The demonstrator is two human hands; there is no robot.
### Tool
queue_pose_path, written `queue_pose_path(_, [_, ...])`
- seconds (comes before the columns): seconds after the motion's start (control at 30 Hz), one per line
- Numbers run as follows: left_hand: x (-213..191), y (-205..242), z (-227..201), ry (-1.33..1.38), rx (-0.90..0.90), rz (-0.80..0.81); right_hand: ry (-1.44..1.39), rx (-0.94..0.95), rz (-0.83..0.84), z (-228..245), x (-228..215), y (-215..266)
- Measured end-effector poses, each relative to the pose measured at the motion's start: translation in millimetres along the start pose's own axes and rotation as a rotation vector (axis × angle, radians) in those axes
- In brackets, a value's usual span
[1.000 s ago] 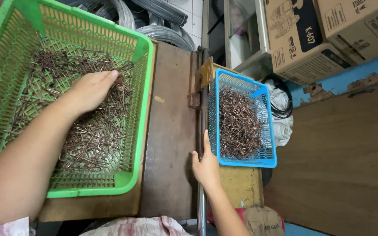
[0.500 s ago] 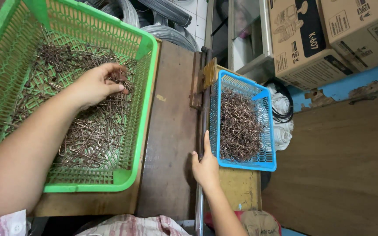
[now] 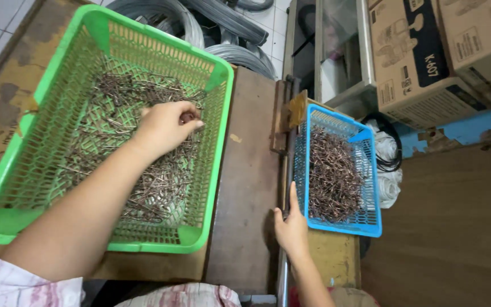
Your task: Processing small metal wire pieces using a manual lever tool and sorting them into baskets
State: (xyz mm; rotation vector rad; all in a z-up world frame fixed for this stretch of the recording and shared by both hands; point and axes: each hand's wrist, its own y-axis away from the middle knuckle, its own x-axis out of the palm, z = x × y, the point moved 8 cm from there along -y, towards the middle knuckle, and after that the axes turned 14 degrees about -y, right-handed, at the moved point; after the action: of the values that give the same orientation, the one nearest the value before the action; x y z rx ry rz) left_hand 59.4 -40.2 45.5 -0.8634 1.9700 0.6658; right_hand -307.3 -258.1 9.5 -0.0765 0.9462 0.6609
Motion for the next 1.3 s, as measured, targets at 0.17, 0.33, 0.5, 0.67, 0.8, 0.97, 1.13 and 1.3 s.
queue_pose_path(0.17, [12,10,-8,0.543,0.006,0.106,-0.009,0.017,0.008,-4,-2,6])
queue_pose_path(0.33, [18,15,-20,1.102,-0.038,0.308,0.008,-0.015,0.011,4,0,3])
queue_pose_path(0.5, [10,14,-18,0.848,-0.079,0.318,0.047,0.038,0.012,14,-4,7])
queue_pose_path(0.67, [51,-2,-12,0.707,0.003,0.291,0.009,0.060,-0.014,30,-9,20])
queue_pose_path(0.8, [73,-14,7,0.681,0.013,0.230,0.012,0.081,-0.009,38,-11,25])
queue_pose_path(0.97, [91,-10,6,0.842,-0.096,0.450,-0.018,0.077,-0.028,42,-10,21])
queue_pose_path(1.13, [128,-22,11,0.883,0.003,0.590,-0.006,0.085,-0.024,39,-9,21])
queue_pose_path(1.3, [148,-34,21,1.020,-0.027,0.544,0.012,0.073,-0.021,35,-8,21])
